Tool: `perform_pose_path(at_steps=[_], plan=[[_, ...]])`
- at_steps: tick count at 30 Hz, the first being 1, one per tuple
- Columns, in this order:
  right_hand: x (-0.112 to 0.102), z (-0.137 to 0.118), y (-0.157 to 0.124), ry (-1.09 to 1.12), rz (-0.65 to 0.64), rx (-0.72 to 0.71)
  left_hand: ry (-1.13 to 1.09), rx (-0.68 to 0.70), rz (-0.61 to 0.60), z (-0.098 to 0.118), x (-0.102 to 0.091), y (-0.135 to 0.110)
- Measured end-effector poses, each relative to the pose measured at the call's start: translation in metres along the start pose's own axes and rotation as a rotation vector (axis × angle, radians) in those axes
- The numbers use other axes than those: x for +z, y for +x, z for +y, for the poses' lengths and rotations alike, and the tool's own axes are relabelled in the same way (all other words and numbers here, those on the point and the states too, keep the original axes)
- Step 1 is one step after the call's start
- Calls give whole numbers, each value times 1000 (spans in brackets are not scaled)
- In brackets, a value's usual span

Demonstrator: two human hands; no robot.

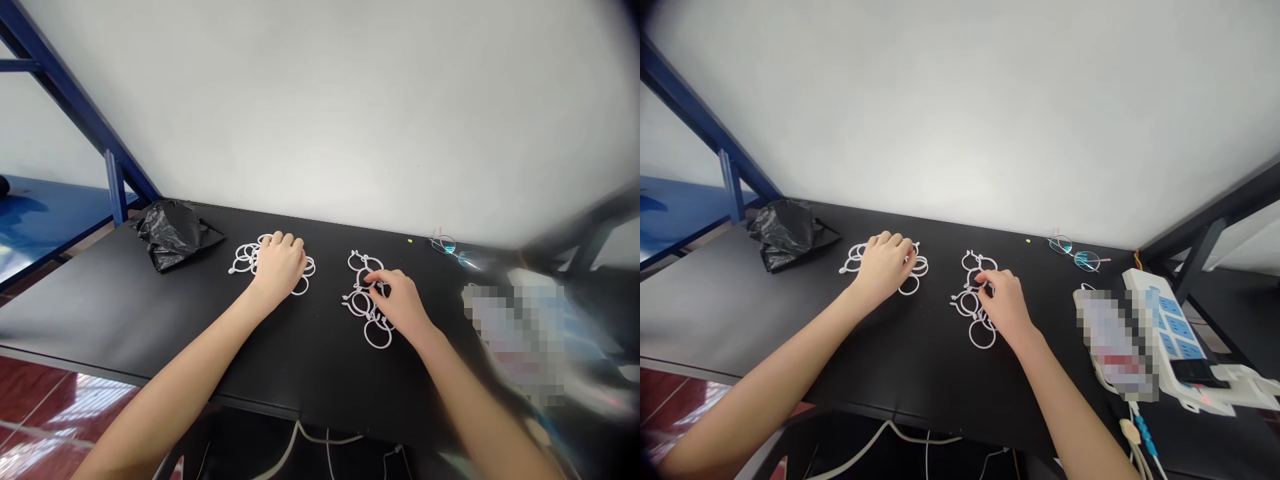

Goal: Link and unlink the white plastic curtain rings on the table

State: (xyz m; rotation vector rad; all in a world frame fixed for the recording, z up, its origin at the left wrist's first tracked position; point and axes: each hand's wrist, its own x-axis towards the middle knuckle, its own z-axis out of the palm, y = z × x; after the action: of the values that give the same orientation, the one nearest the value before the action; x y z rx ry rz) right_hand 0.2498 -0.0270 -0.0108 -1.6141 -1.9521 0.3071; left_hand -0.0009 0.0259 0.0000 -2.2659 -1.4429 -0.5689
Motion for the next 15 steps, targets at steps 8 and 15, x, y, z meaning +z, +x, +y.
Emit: perform_pose_path(at_steps=[8, 15], plan=[[4, 5, 1, -34, -34, -92, -363, 237, -132, 33, -1, -6], [-2, -7, 1, 12, -23, -200, -542, 243, -161, 44, 0, -15]])
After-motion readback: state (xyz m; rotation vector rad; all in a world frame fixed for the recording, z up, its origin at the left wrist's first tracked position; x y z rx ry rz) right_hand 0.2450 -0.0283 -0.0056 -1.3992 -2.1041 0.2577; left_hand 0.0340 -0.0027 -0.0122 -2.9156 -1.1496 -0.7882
